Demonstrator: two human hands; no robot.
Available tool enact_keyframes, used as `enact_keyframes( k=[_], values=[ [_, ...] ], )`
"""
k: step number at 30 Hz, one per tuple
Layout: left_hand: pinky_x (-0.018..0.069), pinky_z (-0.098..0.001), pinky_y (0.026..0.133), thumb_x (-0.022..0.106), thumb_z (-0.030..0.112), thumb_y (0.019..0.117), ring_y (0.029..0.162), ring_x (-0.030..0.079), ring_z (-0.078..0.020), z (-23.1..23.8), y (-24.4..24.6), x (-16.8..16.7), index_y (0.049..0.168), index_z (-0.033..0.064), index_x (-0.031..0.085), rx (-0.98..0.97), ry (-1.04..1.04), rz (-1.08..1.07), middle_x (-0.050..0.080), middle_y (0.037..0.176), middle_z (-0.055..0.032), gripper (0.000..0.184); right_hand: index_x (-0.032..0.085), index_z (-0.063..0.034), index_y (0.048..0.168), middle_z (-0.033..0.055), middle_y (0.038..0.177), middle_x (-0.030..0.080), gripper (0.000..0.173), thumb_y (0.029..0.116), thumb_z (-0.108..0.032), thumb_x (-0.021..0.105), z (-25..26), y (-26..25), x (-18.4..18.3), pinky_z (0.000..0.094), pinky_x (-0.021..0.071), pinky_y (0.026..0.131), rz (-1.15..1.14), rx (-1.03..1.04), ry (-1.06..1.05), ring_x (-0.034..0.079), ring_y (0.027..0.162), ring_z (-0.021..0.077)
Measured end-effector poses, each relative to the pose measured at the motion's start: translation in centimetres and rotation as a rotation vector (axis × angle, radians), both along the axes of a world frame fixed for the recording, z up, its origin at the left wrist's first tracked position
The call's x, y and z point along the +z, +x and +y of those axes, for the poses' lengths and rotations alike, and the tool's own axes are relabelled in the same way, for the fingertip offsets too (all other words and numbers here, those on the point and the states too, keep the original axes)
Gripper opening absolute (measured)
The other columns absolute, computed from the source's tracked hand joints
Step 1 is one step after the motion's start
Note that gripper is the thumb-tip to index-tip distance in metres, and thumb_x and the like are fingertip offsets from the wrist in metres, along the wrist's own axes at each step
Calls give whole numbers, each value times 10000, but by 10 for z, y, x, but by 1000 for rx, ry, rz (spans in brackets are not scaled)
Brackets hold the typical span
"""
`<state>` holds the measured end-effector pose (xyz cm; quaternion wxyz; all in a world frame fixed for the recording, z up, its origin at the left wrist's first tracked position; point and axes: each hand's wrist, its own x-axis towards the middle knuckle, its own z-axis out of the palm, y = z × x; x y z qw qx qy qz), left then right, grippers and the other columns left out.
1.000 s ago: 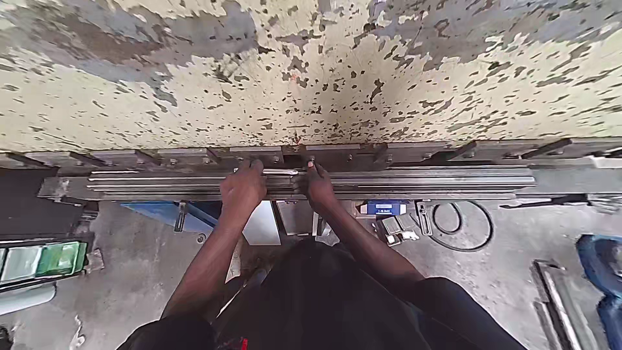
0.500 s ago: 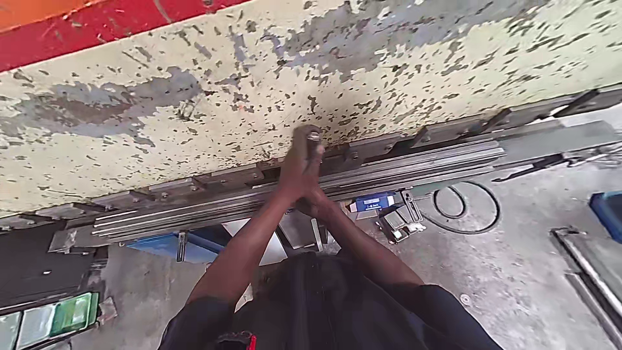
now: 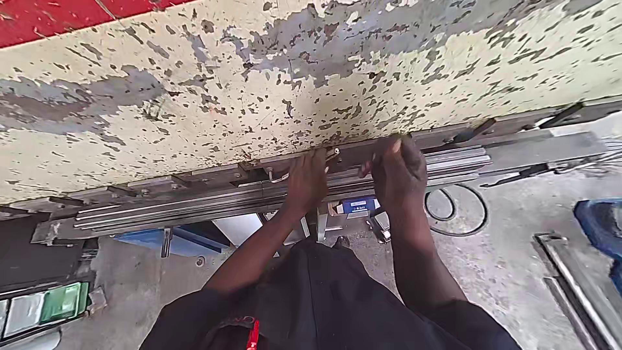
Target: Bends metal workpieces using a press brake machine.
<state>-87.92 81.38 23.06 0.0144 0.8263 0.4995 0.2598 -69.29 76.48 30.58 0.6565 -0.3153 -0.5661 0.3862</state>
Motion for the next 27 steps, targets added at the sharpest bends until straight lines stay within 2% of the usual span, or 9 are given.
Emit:
enact_keyframes(
  k=[4, 7, 11, 14, 16, 19, 22, 24, 27],
  values=[
    [420, -614, 1070, 605, 228, 960, 1248, 571, -399, -11, -17, -27, 1403, 6, 544, 76, 92, -82, 612, 1338, -219, 500, 526, -148, 742, -63, 621, 466, 455, 1095, -424, 448, 22, -69, 78, 229, 395, 524, 34, 356, 382, 463, 564, 36],
    [402, -632, 1066, 670, 238, 878, 1266, 541, -426, -12, -16, -29, 1306, 1, 602, 117, -27, 71, 600, 1327, -229, 494, 558, -47, 715, 24, 569, 485, 470, 1095, -286, 416, 71, -84, -7, 329, 407, 467, -417, 74, 334, 491, 498, 116],
    [421, -601, 1060, 769, 254, 818, 1294, 535, -399, -11, -21, -30, 1403, 21, 560, 58, -90, 97, 587, 1384, -204, 664, 624, -61, 786, 90, 697, 611, 407, 1071, -299, 457, 71, -75, -50, 449, 529, 583, -858, -275, 187, 640, 664, 242],
    [444, -534, 1121, 639, 178, 944, 1303, 548, -348, -16, -48, -30, 1355, 25, 580, 138, -50, -328, 610, 1346, -191, 442, 706, -143, 995, 87, 997, 666, 326, 1043, -412, 529, 67, -53, -44, 532, 490, 899, -1193, -445, 109, 610, 1041, 324],
    [542, -465, 969, 544, 341, 1040, 1131, 619, -271, -24, -65, -36, 1322, 12, 526, 414, -70, -592, 614, 1239, -172, 434, 717, -194, 1156, 85, 1124, 686, 383, 1047, -497, 508, 66, -36, -49, 594, 473, 944, -1299, -350, -26, 617, 1116, 333],
    [539, -375, 542, 464, 530, 1067, 616, 583, -178, -16, -72, -31, 1327, 121, 475, 571, -575, -1074, 608, 873, -84, 485, 723, -141, 1147, 58, 1039, 717, 337, 1054, -421, 560, 78, -17, -67, 435, 602, 803, -1031, -56, -46, 698, 877, 189],
    [464, -281, 438, 431, 400, 1101, 502, 487, -131, 5, -67, -23, 1255, 179, 485, 559, -885, -1655, 526, 788, -38, 275, 724, -106, 1110, 37, 971, 738, 249, 1039, -318, 613, 84, -12, -61, 390, 603, 779, -917, 67, -32, 701, 812, 134],
    [411, -248, 437, 440, 426, 1095, 504, 439, -105, -2, -63, -18, 1174, 216, 511, 507, -927, -1710, 487, 775, -3, 236, 724, -123, 1106, 17, 966, 735, 228, 1037, -314, 620, 75, -11, -45, 380, 601, 783, -949, 44, -26, 696, 817, 122],
    [463, -241, 452, 513, 469, 1062, 517, 508, -96, -21, -49, -18, 1173, 193, 584, 437, -1013, -1634, 586, 790, -10, 306, 720, -117, 1071, 34, 965, 711, 223, 1025, -318, 634, 53, 9, -26, 431, 597, 810, -1004, -45, -62, 692, 868, 165]
  ],
)
